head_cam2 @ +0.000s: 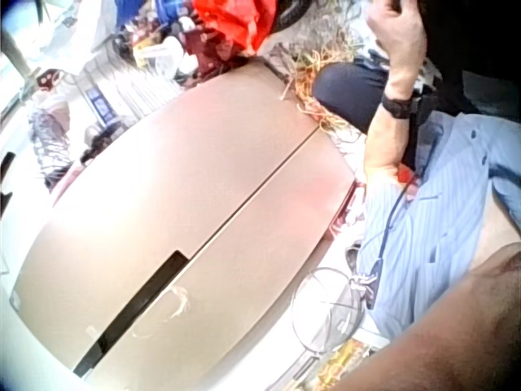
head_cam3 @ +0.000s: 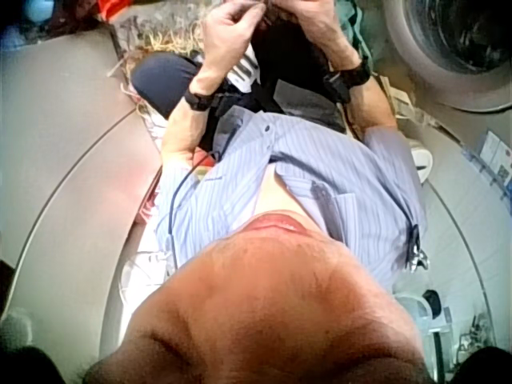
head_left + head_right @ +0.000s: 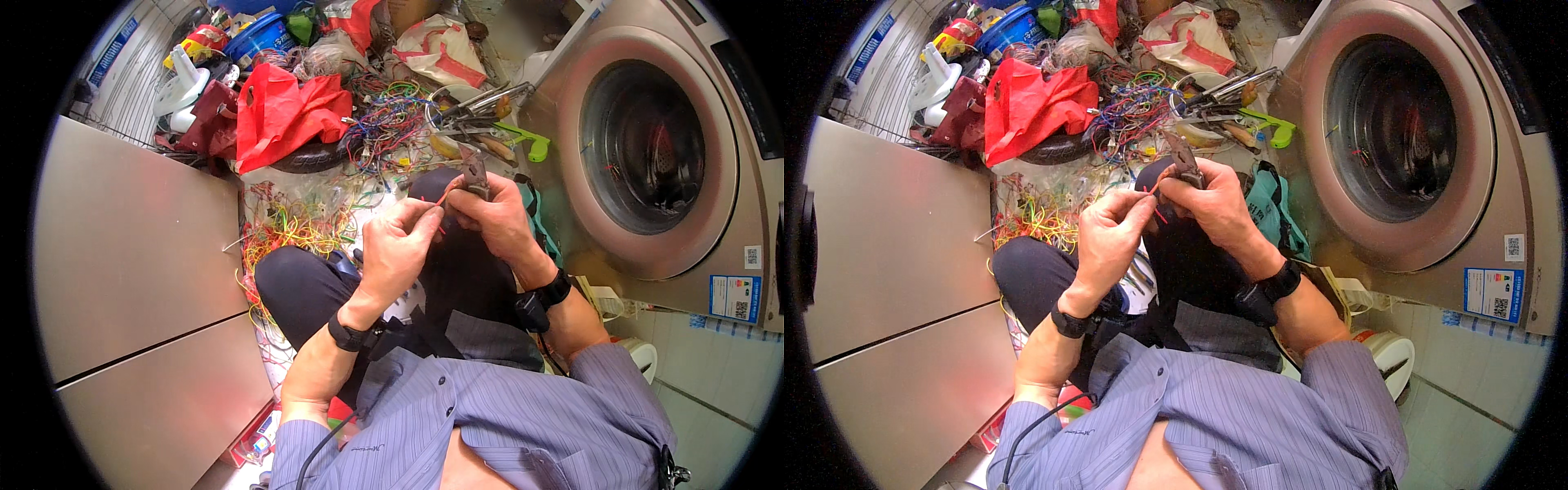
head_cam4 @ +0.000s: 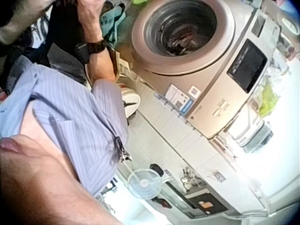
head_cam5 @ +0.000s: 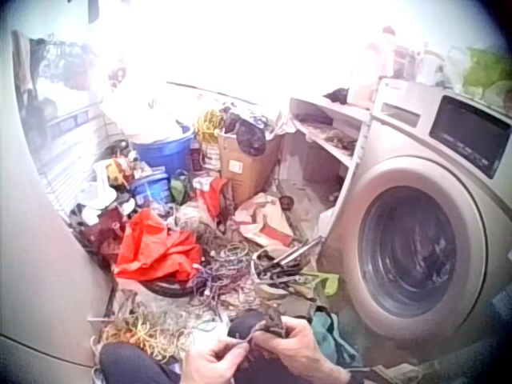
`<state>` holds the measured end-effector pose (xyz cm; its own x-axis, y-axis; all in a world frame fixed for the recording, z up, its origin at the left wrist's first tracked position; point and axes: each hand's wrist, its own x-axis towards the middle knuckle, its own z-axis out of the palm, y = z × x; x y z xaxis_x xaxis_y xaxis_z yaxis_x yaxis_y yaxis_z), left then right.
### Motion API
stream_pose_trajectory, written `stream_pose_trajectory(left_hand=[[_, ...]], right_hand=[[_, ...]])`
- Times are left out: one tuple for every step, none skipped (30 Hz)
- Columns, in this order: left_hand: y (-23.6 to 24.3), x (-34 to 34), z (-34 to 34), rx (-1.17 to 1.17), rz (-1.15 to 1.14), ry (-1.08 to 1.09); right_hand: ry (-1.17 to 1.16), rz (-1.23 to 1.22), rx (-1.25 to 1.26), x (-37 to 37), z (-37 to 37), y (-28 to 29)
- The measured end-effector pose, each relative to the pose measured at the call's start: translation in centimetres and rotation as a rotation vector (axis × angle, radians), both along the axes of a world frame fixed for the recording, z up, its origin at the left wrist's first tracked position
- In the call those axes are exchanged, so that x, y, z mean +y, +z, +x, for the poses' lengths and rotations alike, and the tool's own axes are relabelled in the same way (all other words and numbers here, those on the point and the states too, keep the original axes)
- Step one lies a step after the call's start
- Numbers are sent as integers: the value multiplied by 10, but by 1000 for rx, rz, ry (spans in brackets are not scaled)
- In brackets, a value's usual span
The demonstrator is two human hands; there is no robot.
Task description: The person uses pliers to strip insulation from wires and a screwdriver to connect them to a terminal block while sitting on a cluttered floor.
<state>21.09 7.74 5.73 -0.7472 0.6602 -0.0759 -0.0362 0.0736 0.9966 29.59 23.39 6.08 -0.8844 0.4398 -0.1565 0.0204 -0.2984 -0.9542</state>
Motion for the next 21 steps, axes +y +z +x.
stream_pose_trajectory(left_hand=[[-5,1,1,125,-9,28],[-8,1,3,249,-17,55],[-6,1,4,270,-33,48],[-2,2,4,291,-48,41],[1,3,5,312,-64,33],[0,3,5,315,-48,28],[-1,3,5,318,-32,23],[-2,3,5,321,-16,18],[-1,3,3,125,10,-30],[0,3,1,-71,36,-77],[0,2,-2,-267,62,-123],[0,2,-5,-350,112,-173],[-1,1,-9,-433,163,-223],[-2,0,-12,-515,214,-273],[-4,1,-13,-574,287,-289],[-7,2,-13,-633,360,-304],[-8,1,-14,-690,433,-319],[-4,-2,-16,-752,435,-324],[-4,-4,-19,-785,465,-339],[-6,-5,-22,-816,496,-354],[-9,-7,-23,-851,527,-368]], right_hand=[[1,-16,2,-1,0,0],[1,-32,4,-1,0,0],[-12,-15,15,-1,0,-2],[-26,1,27,-1,0,-5],[-40,18,38,-1,1,-6],[-38,23,34,-1,1,-4],[-35,27,29,-2,2,-1],[-33,31,24,-2,2,1],[-29,-6,34,-1,2,-1],[-24,-43,44,0,2,-5],[-19,-81,55,1,2,-7],[-4,-147,65,1,1,-6],[12,-213,75,0,0,-4],[29,-279,84,-1,-2,-3],[54,-364,76,-3,-5,-3],[80,-448,66,-6,-8,-3],[107,-533,56,-8,-11,-3],[154,-531,67,-10,-14,-6],[171,-500,38,-11,-16,-5],[187,-469,9,-11,-18,-3],[204,-438,-24,-11,-20,-3]])
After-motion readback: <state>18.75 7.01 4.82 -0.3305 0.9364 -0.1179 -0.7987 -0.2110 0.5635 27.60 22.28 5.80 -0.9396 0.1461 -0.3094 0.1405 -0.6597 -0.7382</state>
